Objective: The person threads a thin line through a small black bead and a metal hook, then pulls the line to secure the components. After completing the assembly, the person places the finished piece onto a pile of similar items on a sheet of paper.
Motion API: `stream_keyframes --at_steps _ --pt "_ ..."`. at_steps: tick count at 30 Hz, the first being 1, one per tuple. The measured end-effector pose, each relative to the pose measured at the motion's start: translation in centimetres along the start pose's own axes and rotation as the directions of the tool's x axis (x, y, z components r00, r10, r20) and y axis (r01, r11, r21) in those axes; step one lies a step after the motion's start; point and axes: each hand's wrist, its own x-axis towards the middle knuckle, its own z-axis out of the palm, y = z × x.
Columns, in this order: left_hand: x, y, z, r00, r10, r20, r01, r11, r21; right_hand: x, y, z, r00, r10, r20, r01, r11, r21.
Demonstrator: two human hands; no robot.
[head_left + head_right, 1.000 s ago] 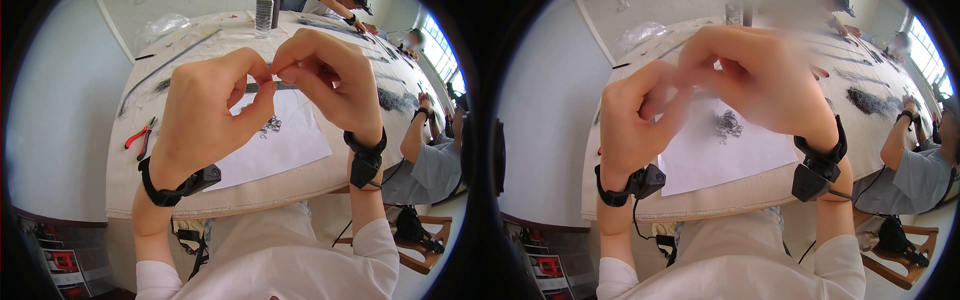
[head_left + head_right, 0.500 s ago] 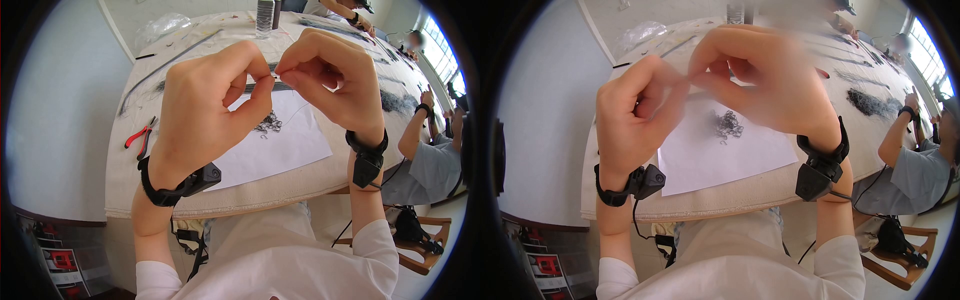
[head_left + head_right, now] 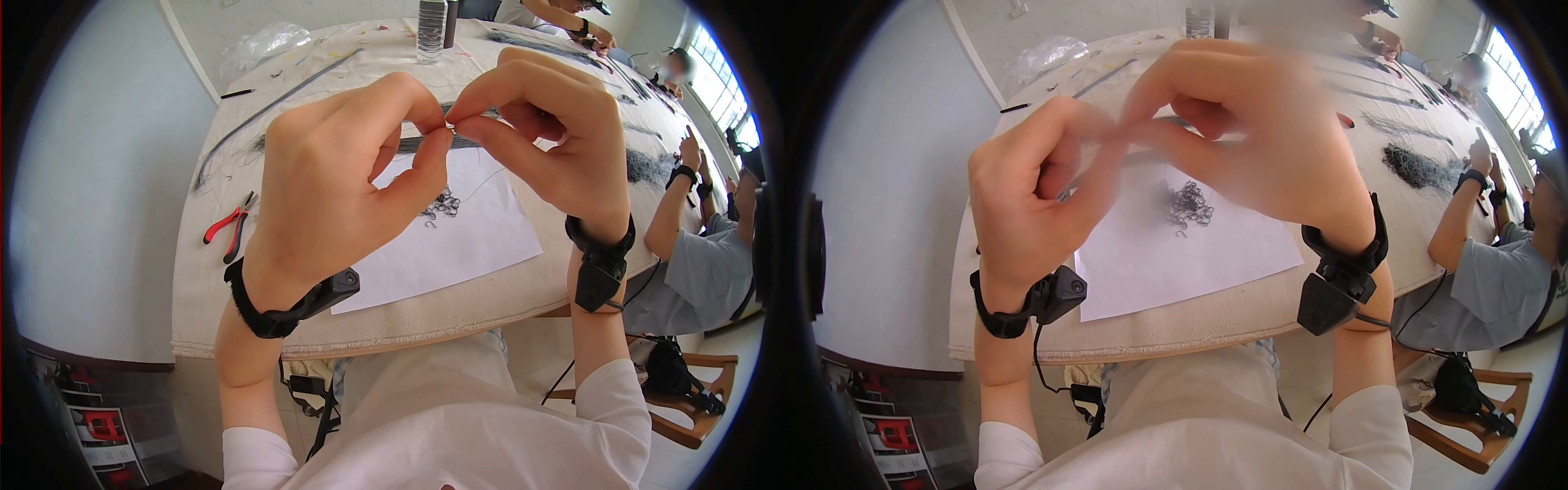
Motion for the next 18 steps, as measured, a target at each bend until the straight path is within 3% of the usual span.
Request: stream_keyframes --at_steps 18 --pt "-0.03 0.03 0.18 0.996 0.05 -0.068 -0.049 0.998 0.025 0.09 0.14 0.05 0.999 -0.038 -0.032 0.038 0.999 -0.025"
